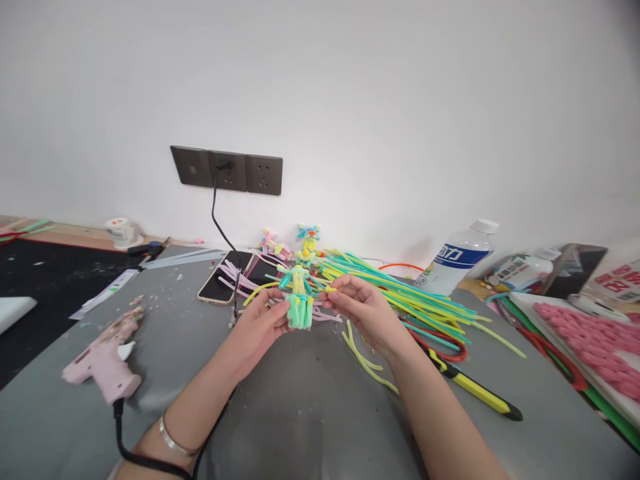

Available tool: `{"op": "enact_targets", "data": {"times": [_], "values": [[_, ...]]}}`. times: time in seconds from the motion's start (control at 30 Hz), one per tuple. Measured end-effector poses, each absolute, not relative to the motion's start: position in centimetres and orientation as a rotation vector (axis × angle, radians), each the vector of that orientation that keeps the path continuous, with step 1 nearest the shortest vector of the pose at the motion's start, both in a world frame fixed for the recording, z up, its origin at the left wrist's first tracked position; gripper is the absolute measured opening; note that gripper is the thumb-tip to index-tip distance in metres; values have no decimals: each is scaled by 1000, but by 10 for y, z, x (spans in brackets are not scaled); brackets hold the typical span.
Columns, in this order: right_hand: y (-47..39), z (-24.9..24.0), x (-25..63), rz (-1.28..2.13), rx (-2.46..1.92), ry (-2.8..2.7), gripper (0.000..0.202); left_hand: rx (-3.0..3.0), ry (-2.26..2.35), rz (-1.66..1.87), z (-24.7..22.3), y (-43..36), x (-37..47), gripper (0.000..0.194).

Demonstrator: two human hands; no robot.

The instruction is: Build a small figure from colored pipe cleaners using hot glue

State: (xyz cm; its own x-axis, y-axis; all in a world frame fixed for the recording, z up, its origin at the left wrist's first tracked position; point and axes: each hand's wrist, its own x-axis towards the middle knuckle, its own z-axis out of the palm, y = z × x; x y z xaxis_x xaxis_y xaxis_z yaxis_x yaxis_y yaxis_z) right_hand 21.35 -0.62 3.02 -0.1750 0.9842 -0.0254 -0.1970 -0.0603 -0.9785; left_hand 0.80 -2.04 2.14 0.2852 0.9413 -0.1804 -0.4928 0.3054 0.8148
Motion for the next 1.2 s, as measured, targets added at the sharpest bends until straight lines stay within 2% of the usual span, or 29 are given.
{"op": "enact_targets", "data": {"times": [0.2,0.4,0.7,1.0,1.2], "values": [[-8,32,216,1492,-983,-1143,36,731,772,1047,23,-21,9,38],[-6,34,215,1325,-1063,-1252,36,743,770,1024,22,-22,9,37],[-8,35,216,1490,-983,-1179,34,781,779,1002,20,-21,9,40],[-6,35,225,1454,-1044,-1197,36,724,776,1009,20,-22,8,31],[-7,34,235,1418,-1059,-1381,27,759,804,944,18,-22,9,27]]}}
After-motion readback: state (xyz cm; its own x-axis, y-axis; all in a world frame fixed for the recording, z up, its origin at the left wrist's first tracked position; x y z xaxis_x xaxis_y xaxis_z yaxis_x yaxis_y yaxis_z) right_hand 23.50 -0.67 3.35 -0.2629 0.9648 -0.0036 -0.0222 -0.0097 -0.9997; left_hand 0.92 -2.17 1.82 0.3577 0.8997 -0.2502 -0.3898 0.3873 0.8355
